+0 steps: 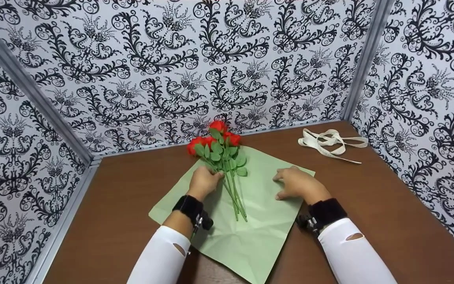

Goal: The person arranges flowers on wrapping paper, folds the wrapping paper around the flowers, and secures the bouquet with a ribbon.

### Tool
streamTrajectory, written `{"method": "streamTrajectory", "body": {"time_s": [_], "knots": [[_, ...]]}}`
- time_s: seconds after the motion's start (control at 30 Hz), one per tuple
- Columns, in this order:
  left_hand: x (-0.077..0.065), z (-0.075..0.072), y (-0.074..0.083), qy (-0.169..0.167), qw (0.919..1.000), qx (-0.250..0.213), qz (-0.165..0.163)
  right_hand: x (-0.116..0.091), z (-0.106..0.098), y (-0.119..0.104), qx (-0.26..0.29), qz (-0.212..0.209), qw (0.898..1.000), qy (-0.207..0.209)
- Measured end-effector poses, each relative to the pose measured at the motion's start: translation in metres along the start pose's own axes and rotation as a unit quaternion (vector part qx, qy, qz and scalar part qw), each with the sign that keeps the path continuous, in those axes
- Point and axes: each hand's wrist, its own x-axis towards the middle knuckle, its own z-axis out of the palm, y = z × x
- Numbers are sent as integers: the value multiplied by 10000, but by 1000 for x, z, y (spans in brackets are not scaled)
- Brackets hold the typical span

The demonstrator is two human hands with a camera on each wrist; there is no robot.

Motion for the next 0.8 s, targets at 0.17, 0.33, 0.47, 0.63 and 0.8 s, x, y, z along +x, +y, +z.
{"method": "streamTrajectory", "body": {"time_s": [0.17,0.33,0.47,0.63,0.8], "knots": [[0,-1,-3,-194,9994,-238,127,-1,0,-1,-34,18,10000,6],[-8,-7,-7,-407,9986,-101,307,-1,0,-3,-26,-8,10000,94],[-18,-18,-16,-305,9949,687,673,0,0,-3,-30,-21,10000,72],[-26,-33,-35,-458,9810,1349,1314,-1,-2,-3,-58,17,10000,60],[-32,-49,-52,-637,9702,1648,1657,1,-1,-1,-101,-42,9999,9]]}}
